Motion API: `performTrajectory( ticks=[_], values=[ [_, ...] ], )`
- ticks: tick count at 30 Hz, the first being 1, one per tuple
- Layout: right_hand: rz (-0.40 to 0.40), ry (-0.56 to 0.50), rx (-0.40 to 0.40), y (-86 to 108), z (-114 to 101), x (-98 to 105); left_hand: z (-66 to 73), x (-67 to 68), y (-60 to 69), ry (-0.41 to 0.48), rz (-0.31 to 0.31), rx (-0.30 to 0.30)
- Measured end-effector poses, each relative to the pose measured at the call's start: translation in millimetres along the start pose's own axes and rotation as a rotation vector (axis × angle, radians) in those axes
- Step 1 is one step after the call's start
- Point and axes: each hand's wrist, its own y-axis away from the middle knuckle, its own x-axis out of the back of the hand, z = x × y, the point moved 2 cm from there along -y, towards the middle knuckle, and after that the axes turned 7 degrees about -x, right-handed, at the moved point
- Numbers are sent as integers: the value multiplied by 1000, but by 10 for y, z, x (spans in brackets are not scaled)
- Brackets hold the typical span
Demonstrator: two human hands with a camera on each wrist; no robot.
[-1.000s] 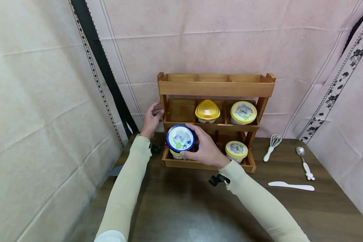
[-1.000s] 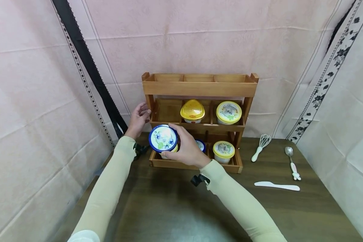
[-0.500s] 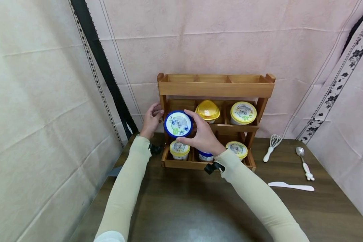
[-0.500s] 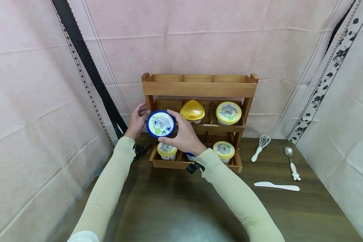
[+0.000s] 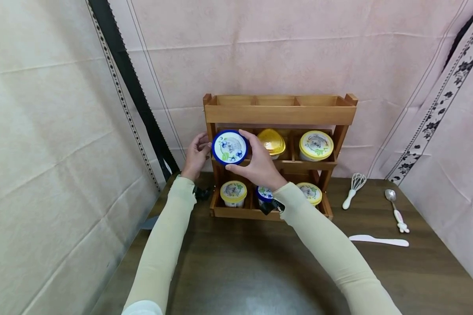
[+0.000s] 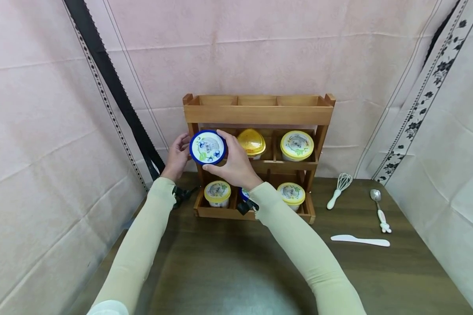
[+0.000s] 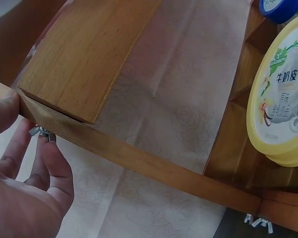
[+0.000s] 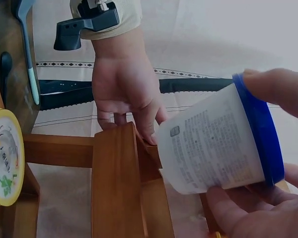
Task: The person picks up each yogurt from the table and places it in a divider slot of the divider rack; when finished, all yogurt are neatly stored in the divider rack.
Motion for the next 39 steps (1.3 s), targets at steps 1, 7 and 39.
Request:
performTrajectory(
  ticks=[1, 7, 39],
  values=[
    [11, 3, -1, -18, 0, -17, 0, 2, -3, -2, -1, -1],
    [76, 25, -16, -109, 30, -143, 11, 22, -8, -3, 1, -5],
    [51, 233, -176, -481, 306, -444, -5, 8, -25, -29, 9, -39]
  ],
)
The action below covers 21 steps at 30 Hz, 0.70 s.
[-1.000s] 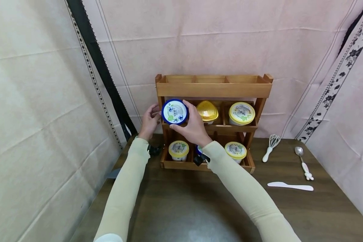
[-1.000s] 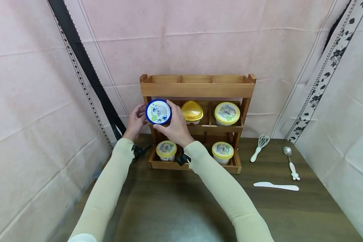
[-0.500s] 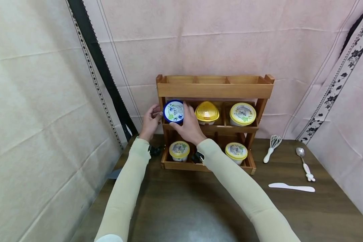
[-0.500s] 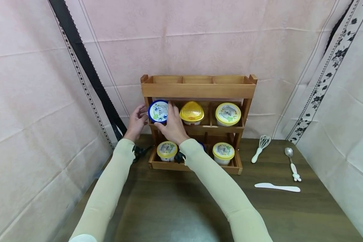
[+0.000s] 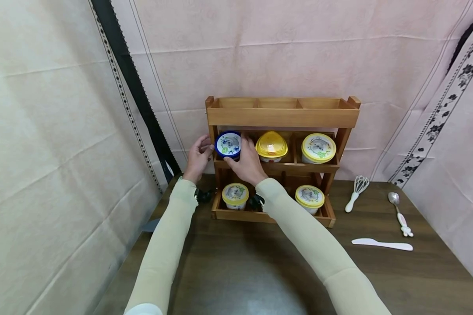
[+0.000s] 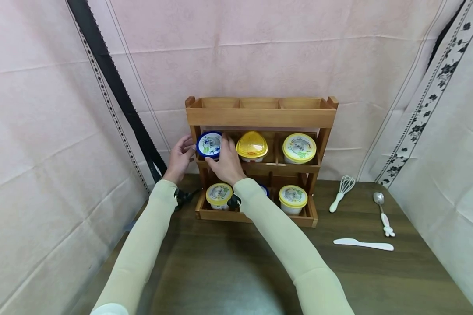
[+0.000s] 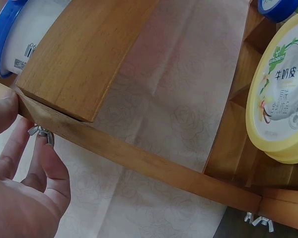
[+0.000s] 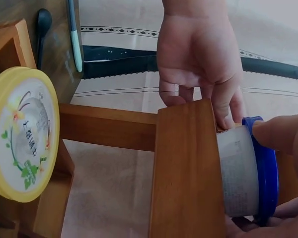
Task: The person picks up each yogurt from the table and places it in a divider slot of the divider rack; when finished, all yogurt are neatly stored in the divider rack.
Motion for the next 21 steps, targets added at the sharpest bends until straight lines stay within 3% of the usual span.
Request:
performTrajectory(
  ticks=[11, 21],
  values=[
    [-14, 7, 36, 120, -46, 43, 23, 3, -20, 7, 11, 3],
    [-108, -20, 38, 381, -78, 173, 26, -28, 15, -9, 9, -2]
  ],
)
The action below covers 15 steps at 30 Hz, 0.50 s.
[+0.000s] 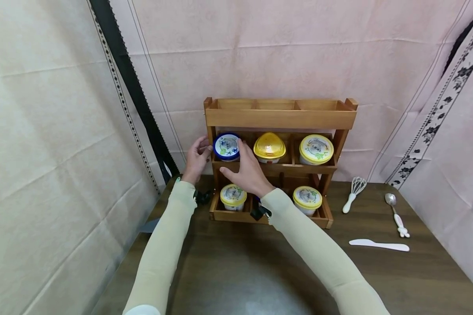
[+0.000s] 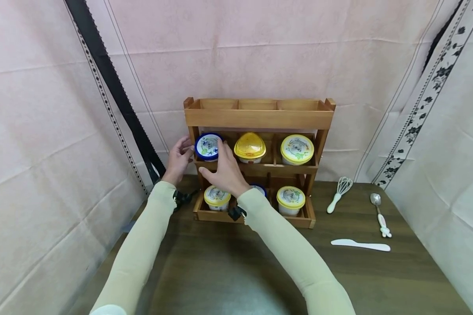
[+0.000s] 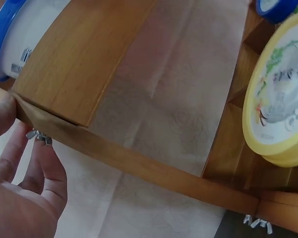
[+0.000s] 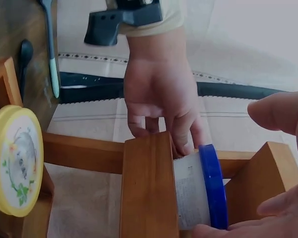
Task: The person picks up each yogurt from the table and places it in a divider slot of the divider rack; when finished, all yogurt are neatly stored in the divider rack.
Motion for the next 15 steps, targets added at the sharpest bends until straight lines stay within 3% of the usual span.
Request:
performTrajectory(
  ticks=[6, 15],
  values=[
    [-36, -8, 22, 223, 52, 81, 74, -28, 28, -17, 3, -26],
    [-47, -90, 39, 626, 193, 186, 186, 59, 211, 9, -55, 22]
  ],
)
